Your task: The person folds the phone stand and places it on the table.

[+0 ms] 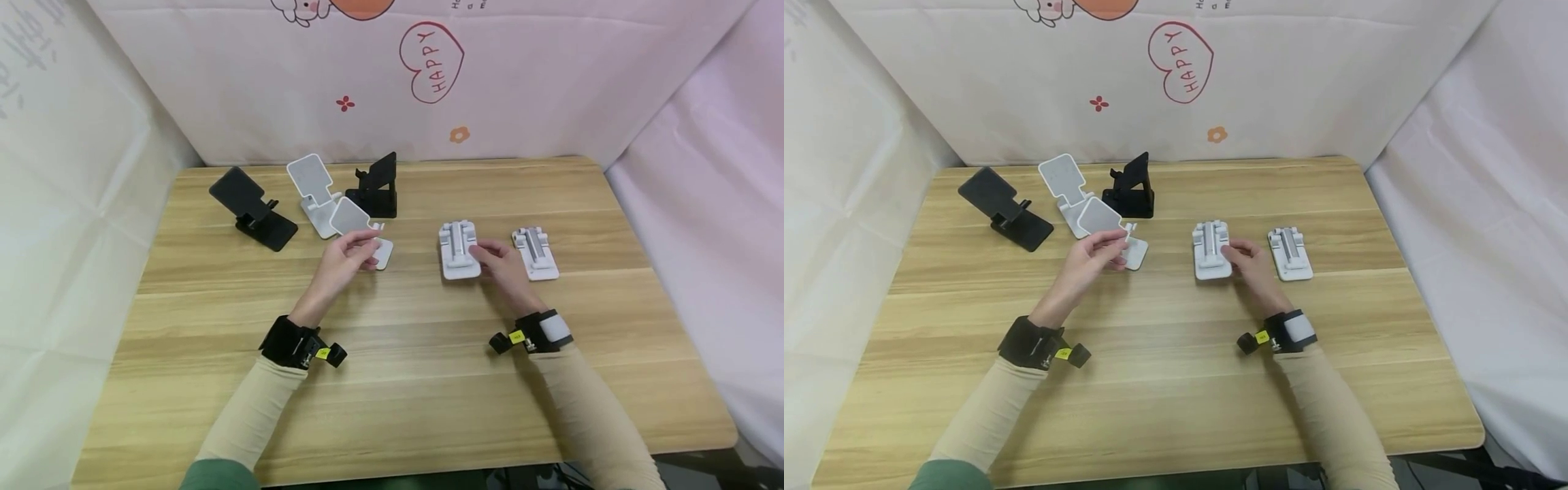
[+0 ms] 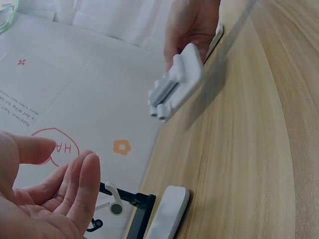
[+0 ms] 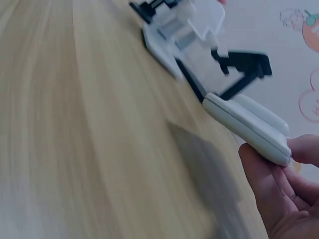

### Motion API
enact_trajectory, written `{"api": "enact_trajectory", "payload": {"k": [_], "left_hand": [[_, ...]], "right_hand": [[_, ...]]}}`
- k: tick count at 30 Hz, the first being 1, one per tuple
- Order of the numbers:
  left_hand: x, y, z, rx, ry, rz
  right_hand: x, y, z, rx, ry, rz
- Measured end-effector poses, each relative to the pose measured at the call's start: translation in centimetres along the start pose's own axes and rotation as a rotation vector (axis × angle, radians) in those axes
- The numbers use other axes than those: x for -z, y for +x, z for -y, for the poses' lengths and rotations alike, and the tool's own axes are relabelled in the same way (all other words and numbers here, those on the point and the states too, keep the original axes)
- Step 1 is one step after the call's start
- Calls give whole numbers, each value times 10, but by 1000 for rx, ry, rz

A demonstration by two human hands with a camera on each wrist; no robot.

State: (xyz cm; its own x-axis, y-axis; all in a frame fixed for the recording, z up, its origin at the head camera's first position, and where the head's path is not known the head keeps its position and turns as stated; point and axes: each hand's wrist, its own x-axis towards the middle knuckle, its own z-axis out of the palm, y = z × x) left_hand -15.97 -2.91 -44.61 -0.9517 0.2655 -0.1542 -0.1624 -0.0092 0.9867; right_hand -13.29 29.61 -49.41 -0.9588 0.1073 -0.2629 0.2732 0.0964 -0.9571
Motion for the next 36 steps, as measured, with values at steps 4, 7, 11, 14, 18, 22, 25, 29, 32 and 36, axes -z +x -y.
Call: {"api": "enact_trajectory", "payload": {"k": [4, 7, 11, 14, 18, 22, 25, 29, 32, 36], "left_hand": [[4, -2, -2, -16, 47, -15], [7, -3, -4, -77, 99, -49], [11, -4, -4, -227, 167, -130], [13, -5, -4, -352, 234, -220], [16, -4, -3, -489, 309, -340], [19, -1, -1, -597, 338, -412], [21, 0, 0, -657, 356, -455], [23, 3, 3, -688, 377, -504], [24, 4, 7, -679, 388, -527], [27, 6, 12, -653, 407, -536]], "right_hand": [[16, -2, -3, -15, -78, -64], [24, -2, -4, -25, -132, -94], [32, -3, -4, -26, -201, -115], [35, -3, -4, -26, -237, -118], [37, -3, -3, -26, -264, -139], [38, -3, -2, 4, -348, -177], [38, -2, -1, 38, -450, -197], [39, -1, -1, 70, -560, -217], [39, -2, -1, 66, -603, -238], [38, -3, 0, 62, -650, -256]]}}
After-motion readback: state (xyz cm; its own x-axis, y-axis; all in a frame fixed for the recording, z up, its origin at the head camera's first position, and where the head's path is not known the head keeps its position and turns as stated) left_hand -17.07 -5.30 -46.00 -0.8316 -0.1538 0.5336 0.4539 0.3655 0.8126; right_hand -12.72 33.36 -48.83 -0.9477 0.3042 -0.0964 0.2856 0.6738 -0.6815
